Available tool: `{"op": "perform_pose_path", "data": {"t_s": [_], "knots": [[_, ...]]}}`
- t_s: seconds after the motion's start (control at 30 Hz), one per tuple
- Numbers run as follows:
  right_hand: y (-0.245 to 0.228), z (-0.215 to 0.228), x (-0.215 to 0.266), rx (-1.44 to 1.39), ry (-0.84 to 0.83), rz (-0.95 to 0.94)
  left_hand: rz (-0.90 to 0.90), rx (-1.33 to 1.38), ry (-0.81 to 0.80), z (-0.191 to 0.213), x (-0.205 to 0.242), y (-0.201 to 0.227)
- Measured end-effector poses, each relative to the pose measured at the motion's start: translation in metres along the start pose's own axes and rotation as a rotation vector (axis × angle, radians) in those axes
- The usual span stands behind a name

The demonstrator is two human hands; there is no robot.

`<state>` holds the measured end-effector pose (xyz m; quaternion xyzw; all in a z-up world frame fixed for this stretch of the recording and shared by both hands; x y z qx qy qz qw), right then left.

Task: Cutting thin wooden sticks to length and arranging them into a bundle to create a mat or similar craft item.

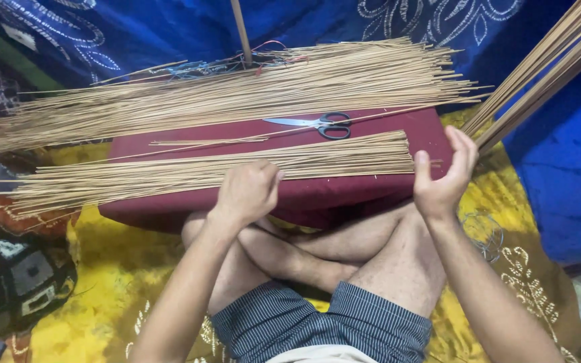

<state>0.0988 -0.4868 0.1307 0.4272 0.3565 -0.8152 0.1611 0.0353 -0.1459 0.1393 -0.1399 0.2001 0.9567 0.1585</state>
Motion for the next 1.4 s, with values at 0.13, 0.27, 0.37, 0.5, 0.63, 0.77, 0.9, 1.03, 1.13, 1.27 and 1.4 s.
{"op": "perform_pose_path", "data": {"t_s": [0.13,0.27,0.37,0.5,0.63,0.77,0.9,1.03,1.13,1.27,1.4], "knots": [[-0.096,-0.036,0.007,0.015,-0.35,0.222,-0.102,-0.024,0.042,-0.017,-0.003,0.047],[-0.149,-0.074,0.035,0.085,-0.687,0.464,-0.235,-0.07,0.217,-0.023,-0.006,0.074],[-0.138,-0.082,0.043,0.123,-0.71,0.479,-0.264,-0.089,0.283,-0.024,-0.004,0.074],[-0.09,-0.074,0.04,0.179,-0.776,0.41,-0.166,-0.095,0.225,-0.003,0.004,0.049],[-0.056,-0.056,0.028,0.241,-0.791,0.392,-0.108,-0.161,0.201,0.009,0.02,0.01],[-0.087,-0.062,0.025,0.177,-0.821,0.388,-0.119,-0.136,0.242,0.001,0.019,0.015],[-0.142,-0.083,0.043,0.121,-0.854,0.445,-0.169,-0.092,0.239,-0.025,0.008,0.047],[-0.134,-0.097,0.056,0.162,-0.876,0.412,-0.221,-0.114,0.295,-0.029,0.01,0.053],[-0.112,-0.088,0.053,0.2,-0.917,0.392,-0.16,-0.099,0.266,-0.016,0.018,0.03],[-0.074,-0.079,0.052,0.232,-0.968,0.312,-0.079,-0.138,0.221,-0.002,0.03,-0.009],[-0.086,-0.082,0.052,0.208,-0.99,0.289,-0.096,-0.137,0.246,0.0,0.031,-0.012]]}}
Point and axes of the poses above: each hand's wrist, its own x-axis away from the middle knuckle, its own z-axis out of the back of the hand, y = z × x, the point moved 10 cm from there along -x, towards the middle knuckle, and after that the axes turned 11 degrees about x, right-handed, at the moved point
